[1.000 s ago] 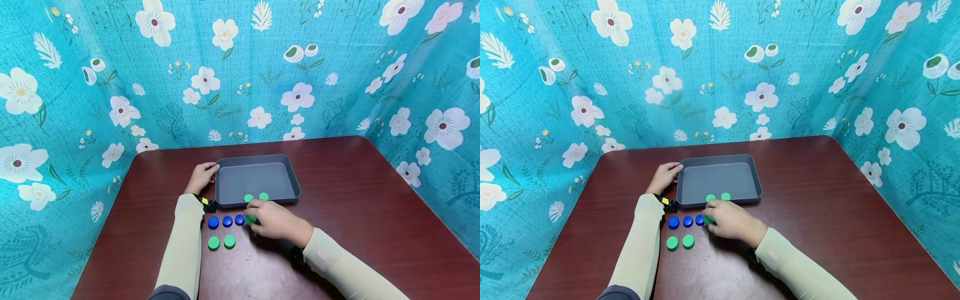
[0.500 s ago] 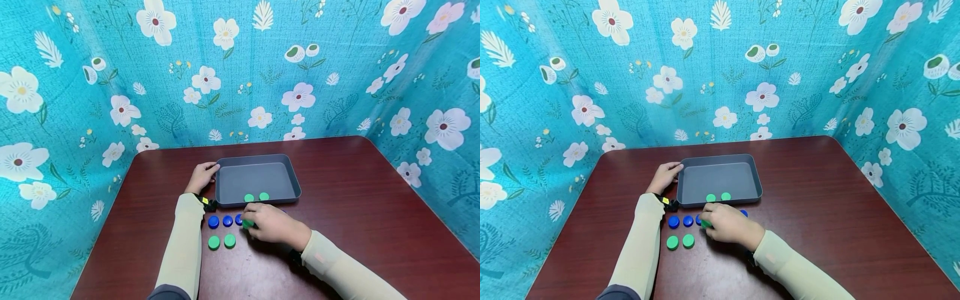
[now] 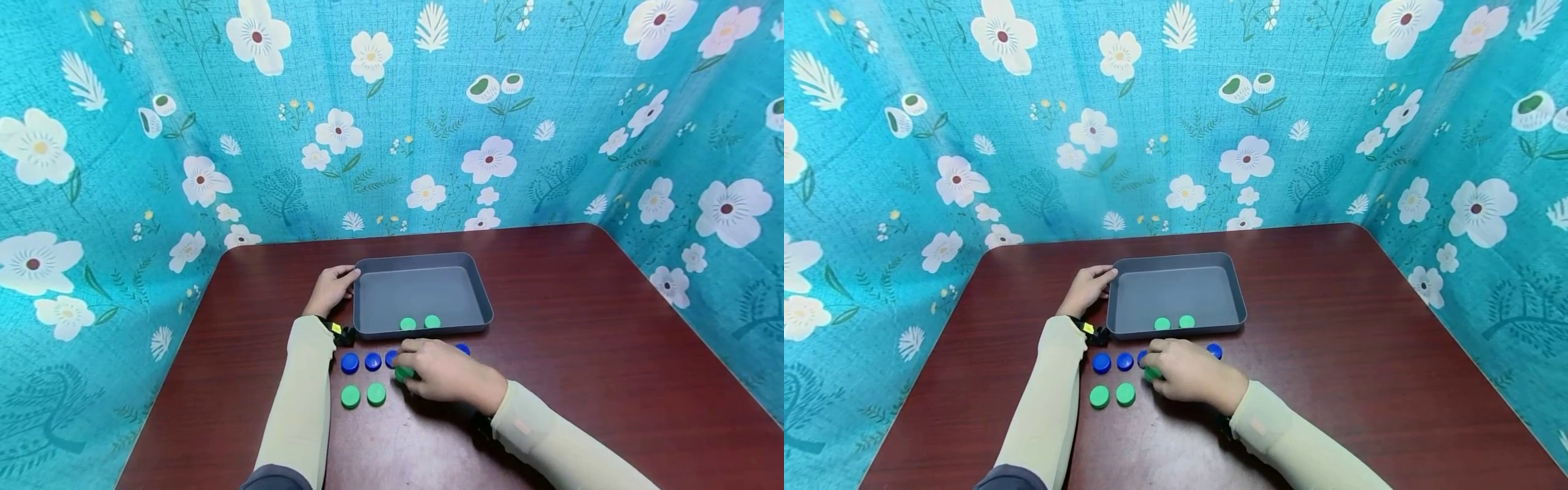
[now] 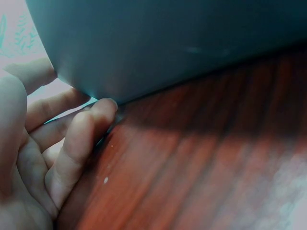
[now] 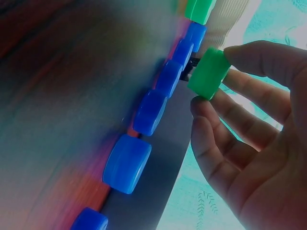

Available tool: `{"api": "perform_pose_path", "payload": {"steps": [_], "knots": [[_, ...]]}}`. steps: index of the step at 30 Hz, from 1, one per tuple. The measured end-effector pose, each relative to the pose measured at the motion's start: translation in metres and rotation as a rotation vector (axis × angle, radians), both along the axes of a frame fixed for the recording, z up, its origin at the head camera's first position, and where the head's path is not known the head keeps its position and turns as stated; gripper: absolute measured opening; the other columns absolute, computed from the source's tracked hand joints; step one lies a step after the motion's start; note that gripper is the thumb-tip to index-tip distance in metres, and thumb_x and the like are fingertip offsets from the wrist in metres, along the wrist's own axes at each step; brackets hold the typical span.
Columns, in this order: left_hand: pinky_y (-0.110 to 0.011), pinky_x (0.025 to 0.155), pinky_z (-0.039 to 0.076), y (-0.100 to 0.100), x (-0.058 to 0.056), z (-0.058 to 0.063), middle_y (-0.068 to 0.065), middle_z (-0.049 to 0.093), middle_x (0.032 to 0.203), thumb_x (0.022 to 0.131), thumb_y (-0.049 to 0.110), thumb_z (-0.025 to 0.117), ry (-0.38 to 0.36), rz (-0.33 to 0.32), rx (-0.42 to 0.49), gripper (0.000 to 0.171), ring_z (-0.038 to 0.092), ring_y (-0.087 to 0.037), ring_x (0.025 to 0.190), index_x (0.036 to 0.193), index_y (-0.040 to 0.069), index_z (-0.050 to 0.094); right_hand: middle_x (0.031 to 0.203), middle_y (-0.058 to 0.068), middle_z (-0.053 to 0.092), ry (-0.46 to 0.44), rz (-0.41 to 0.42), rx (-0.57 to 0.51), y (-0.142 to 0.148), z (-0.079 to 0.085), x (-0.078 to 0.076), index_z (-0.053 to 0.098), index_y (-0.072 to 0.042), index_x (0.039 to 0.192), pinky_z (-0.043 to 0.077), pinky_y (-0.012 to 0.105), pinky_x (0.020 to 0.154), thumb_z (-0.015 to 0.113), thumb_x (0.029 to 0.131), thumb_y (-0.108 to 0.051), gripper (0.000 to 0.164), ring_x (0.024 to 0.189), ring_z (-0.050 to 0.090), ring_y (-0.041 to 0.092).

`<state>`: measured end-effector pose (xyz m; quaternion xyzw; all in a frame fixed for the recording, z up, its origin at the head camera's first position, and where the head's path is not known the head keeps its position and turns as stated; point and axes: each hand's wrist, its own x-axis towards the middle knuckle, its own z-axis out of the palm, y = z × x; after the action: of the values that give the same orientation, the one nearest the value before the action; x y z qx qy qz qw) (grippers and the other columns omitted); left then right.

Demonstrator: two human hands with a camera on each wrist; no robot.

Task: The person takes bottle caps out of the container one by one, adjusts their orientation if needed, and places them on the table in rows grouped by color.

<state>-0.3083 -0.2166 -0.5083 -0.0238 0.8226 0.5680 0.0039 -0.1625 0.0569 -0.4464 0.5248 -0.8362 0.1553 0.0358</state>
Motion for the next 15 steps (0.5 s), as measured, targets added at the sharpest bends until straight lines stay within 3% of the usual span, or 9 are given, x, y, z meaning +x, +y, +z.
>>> {"api": "perform_pose_path", "payload": {"steps": [15], "knots": [[-0.034,0.065,0.056,-0.0023,-0.0028,-0.0028,-0.009,0.067,0.102,0.094,0.042,0.064,-0.007,0.008,0.008,0.044,0.064,-0.025,0.073,0.127,0.012,0.066,0.097,-0.004,0.060,-0.006,0.018,0.043,-0.0036,-0.0003,0.0043,0.073,-0.012,0.106,0.051,0.024,0.073,0.074,0.085,-0.016,0.021,0.084,0.059,0.007]]}}
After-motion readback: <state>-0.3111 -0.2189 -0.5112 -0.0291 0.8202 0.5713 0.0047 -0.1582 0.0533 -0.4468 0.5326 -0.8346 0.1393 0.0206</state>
